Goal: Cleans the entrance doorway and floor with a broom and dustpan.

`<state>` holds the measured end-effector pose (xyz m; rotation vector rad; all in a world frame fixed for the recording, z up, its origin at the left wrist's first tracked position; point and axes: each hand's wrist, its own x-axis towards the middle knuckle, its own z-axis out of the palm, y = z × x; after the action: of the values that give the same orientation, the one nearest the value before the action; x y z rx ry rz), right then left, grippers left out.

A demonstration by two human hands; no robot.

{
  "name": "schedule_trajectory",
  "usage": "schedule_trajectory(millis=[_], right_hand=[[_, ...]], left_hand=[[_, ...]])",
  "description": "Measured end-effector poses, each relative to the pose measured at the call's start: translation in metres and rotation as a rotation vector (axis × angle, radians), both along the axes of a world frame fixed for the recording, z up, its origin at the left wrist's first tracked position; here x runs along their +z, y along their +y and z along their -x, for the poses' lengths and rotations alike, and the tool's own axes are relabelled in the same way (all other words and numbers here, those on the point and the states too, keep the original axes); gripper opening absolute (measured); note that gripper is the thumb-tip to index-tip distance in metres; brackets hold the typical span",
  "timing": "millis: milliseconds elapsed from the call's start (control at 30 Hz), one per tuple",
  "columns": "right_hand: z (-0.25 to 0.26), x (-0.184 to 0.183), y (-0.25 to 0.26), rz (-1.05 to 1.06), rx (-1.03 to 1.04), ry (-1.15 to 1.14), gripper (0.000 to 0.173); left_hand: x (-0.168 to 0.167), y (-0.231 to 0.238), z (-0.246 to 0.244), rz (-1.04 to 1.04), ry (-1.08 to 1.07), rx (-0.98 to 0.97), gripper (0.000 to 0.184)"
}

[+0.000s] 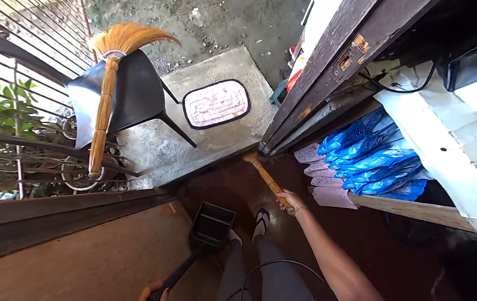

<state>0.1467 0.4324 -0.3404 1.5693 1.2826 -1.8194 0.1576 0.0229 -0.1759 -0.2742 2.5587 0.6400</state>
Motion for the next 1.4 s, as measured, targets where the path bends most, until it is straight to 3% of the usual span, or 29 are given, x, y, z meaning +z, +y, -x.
schedule_trajectory(millis=[100,167,233,367,500,700,767,967,1167,1300,1400], right_hand=[[0.032,-0.017,0.001,0.049,-0.122,0.006,0.026],[0.033,-0.032,-0.008,0.088,-0.2,-0.051,0.015],[0.021,-0.037,-0.02,0.095,-0.213,-0.102,0.014],[-0.016,-0.009,-0.023,0.079,-0.158,-0.097,0.024],[-0.008,0.015,-0.007,0.051,-0.124,-0.031,0.029],[0.011,-0.036,-0.01,0.088,-0.286,-0.11,0.013],[-0.006,-0.035,-0.02,0.049,-0.191,-0.153,0.017],[-0.034,0.015,-0.061,0.041,0.252,-0.064,0.048],[0.032,-0.037,-0.085,0.069,0.644,-0.045,0.054],[0.015,-0.069,-0.062,0.023,0.571,-0.141,0.046],[-0.021,-0.063,-0.031,-0.011,0.508,-0.19,0.046]], left_hand=[[-0.006,0.003,-0.002,0.003,0.016,-0.001,0.029],[-0.009,0.005,-0.005,0.003,0.033,-0.006,0.027],[-0.01,0.006,-0.006,0.003,0.037,0.0,0.027],[-0.01,0.002,-0.008,0.001,0.04,0.006,0.027],[-0.015,-0.001,-0.008,0.004,0.041,0.029,0.027],[-0.026,0.003,-0.008,0.0,0.051,-0.002,0.026],[-0.026,0.002,-0.009,0.003,0.032,0.005,0.026],[-0.031,-0.008,-0.008,-0.014,-0.008,0.022,0.029],[-0.038,-0.004,-0.007,0.016,-0.037,0.011,0.029],[-0.036,-0.004,-0.009,0.022,-0.037,0.029,0.029],[-0.039,-0.005,-0.008,0.022,-0.055,0.019,0.029]])
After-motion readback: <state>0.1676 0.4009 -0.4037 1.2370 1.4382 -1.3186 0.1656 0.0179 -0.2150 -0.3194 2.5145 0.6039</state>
